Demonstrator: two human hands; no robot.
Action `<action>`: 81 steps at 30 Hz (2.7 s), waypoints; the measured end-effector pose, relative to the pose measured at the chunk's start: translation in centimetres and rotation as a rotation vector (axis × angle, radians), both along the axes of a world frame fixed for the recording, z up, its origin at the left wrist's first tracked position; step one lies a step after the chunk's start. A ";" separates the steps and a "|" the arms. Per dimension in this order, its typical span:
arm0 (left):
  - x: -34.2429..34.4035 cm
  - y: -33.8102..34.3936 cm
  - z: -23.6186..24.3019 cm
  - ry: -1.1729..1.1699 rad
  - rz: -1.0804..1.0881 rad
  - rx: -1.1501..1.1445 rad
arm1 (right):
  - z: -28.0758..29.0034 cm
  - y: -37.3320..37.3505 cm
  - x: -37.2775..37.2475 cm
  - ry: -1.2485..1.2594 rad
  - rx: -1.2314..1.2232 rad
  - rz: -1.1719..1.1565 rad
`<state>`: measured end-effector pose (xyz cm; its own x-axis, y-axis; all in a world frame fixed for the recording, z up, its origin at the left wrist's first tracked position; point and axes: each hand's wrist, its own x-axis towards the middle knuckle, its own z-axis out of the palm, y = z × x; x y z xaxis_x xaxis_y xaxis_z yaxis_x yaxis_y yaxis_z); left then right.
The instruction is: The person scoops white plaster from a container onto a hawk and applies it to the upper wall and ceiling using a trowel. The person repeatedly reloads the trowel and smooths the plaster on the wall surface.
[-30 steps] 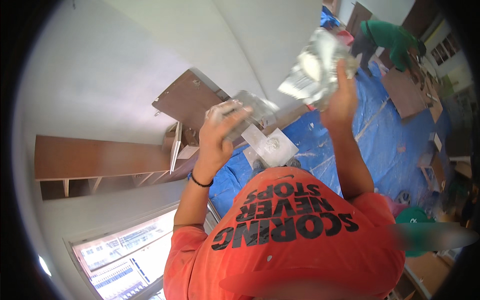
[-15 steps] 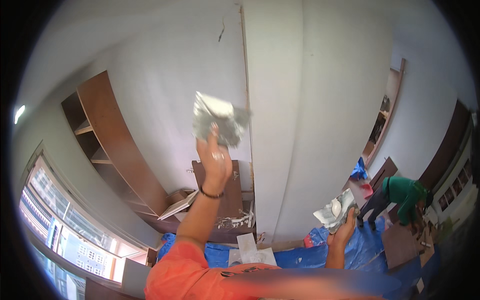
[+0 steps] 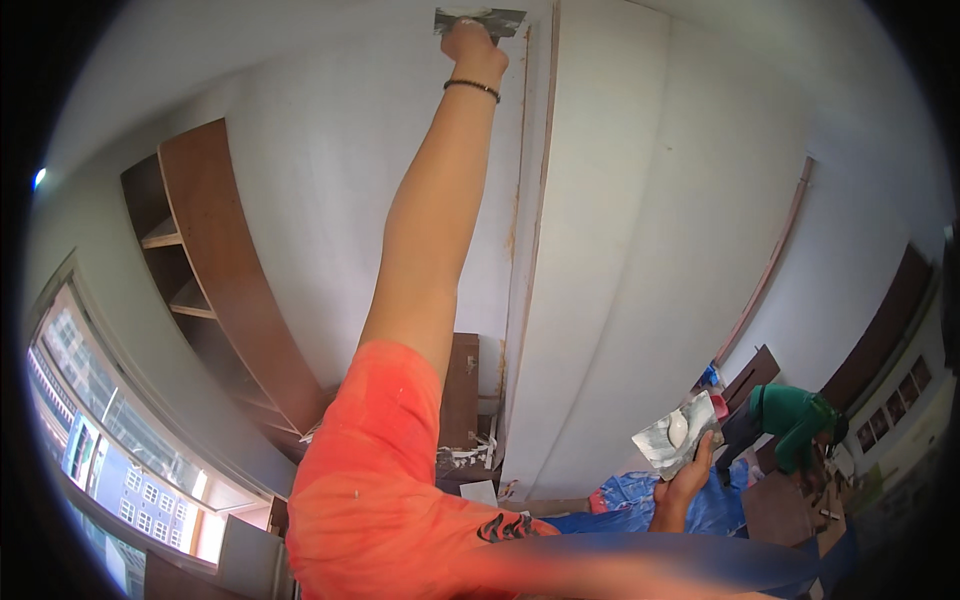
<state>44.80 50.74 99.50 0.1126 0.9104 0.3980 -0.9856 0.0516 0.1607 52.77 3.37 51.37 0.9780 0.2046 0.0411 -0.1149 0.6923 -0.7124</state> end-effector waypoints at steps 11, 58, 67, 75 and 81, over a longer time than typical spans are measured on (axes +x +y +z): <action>8.9 10.0 10.7 0.172 0.314 0.267 | -0.1 3.1 -1.8 -0.006 0.037 -0.039; -12.1 -13.5 7.9 0.060 0.113 0.589 | 0.6 -1.8 -2.5 -0.038 0.050 0.355; -21.6 -31.3 6.1 0.154 0.372 0.592 | 1.1 -0.8 -1.9 -0.053 0.064 0.496; -19.8 -22.3 -1.7 -0.009 0.221 0.577 | -1.2 0.5 0.0 0.051 0.020 0.445; -8.2 -7.9 -3.7 0.040 0.160 0.294 | -1.9 2.0 -0.2 0.086 -0.038 0.397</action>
